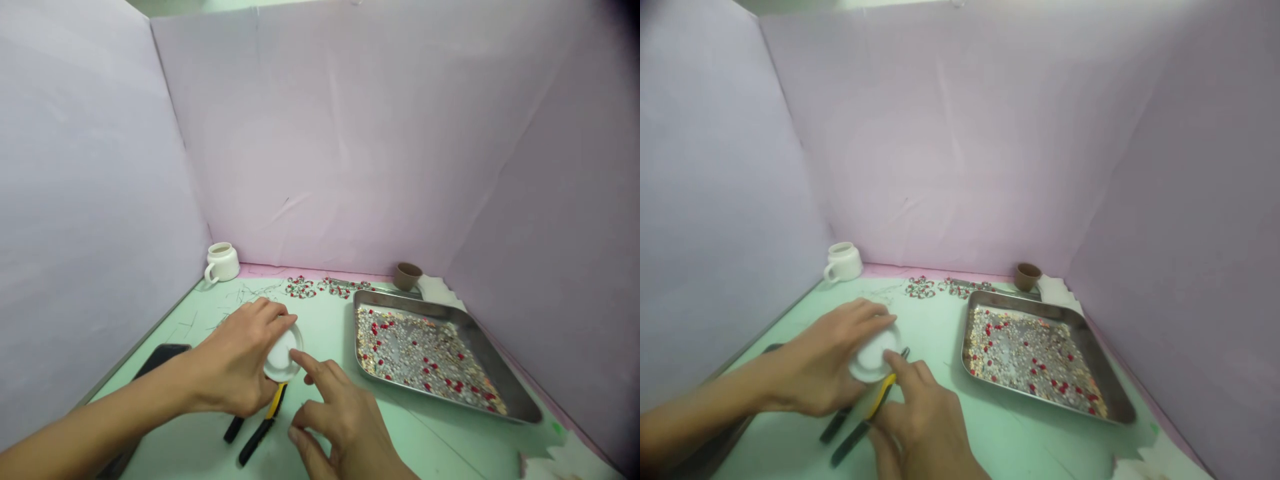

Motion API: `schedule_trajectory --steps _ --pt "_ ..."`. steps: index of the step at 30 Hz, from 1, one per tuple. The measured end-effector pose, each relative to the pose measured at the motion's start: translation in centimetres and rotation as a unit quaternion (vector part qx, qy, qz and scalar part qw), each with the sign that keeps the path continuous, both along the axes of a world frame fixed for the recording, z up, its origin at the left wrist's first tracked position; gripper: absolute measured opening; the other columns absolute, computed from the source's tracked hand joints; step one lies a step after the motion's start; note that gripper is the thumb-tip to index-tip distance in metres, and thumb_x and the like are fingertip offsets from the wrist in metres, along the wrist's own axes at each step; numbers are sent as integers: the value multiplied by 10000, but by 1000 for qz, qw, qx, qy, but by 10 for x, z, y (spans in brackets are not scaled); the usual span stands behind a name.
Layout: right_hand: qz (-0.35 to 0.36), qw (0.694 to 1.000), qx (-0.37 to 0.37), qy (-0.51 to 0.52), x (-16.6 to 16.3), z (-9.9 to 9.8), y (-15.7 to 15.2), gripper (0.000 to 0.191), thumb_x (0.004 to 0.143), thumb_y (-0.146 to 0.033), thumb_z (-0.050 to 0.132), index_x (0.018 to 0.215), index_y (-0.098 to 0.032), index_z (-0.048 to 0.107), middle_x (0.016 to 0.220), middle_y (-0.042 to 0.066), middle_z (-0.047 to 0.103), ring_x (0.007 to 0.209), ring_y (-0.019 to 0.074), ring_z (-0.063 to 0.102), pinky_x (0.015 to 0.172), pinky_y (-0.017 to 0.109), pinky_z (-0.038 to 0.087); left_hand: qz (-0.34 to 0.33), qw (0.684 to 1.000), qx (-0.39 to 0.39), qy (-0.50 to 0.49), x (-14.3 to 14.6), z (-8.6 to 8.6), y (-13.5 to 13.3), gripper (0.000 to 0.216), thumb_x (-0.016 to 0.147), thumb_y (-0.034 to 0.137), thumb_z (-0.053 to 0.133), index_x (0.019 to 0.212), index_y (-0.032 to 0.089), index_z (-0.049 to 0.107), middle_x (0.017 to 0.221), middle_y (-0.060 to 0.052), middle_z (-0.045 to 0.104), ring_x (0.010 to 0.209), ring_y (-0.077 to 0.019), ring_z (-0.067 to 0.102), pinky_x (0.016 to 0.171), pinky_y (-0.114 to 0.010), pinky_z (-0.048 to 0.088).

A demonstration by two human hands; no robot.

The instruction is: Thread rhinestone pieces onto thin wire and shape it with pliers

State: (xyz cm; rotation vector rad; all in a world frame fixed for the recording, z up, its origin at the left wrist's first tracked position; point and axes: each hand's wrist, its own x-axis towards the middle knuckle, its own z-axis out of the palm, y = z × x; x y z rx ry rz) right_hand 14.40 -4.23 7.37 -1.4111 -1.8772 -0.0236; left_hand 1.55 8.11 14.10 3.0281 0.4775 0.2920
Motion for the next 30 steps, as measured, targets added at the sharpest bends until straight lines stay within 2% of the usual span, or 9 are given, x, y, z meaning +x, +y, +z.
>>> schedule_trajectory --steps 5,8,11,13,15,19,24,27,30 --pt "-63 997 -48 -13 7 -3 -4 108 653 -128 495 595 -177 572 1224 83 480 854 225 522 594 317 438 34 986 133 94 6 26 2 224 523 187 561 746 173 544 752 -105 499 756 -296 456 633 -436 354" --pt "-67 995 -71 -5 9 -2 -7 101 653 -132 503 603 -182 575 1195 64 510 857 221 523 602 316 434 -2 986 100 136 12 37 15 299 504 211 567 803 209 554 860 -81 514 795 -276 469 682 -413 365" --pt "-62 995 -72 1 8 -1 -10 94 654 -143 509 613 -185 582 1147 57 546 828 217 529 589 314 426 95 956 163 224 15 24 44 213 471 128 537 678 165 569 769 -118 527 790 -316 482 664 -454 364" --pt "-52 997 -60 8 9 -1 -11 92 646 -145 512 605 -185 583 1116 56 566 786 207 536 575 309 421 86 948 158 262 14 9 62 213 434 86 538 636 139 579 731 -142 545 763 -327 497 627 -448 380" --pt "-45 997 -59 18 9 -1 -12 96 640 -139 512 604 -186 588 1093 51 580 773 201 541 574 304 422 73 949 151 265 11 2 73 359 441 74 526 789 135 590 795 -138 557 760 -304 510 626 -423 397" --pt "-41 996 -73 36 9 1 -13 111 645 -127 506 617 -191 592 1076 40 588 818 203 547 642 317 436 10 979 65 194 6 14 68 646 542 136 531 1171 193 392 1030 -100 512 884 -249 506 735 -357 420" --pt "-31 996 -72 46 7 -1 -12 104 642 -130 514 632 -195 595 1081 36 586 824 204 554 679 329 446 -43 994 46 90 8 29 52 735 603 217 582 1271 196 277 1200 -108 411 1077 -261 396 900 -374 331" --pt "-31 995 -66 64 6 -7 -11 106 639 -131 515 629 -189 604 1055 54 603 805 206 570 682 330 453 -1 997 56 46 9 30 63 678 604 333 624 1222 194 383 1131 -102 468 1026 -282 419 881 -411 325" --pt "-7 989 -75 127 7 -10 -11 109 643 -135 527 630 -194 617 1029 52 617 816 193 584 700 306 455 105 992 -55 -48 4 33 90 673 630 413 615 1235 222 390 1120 -77 505 993 -272 468 854 -401 358"
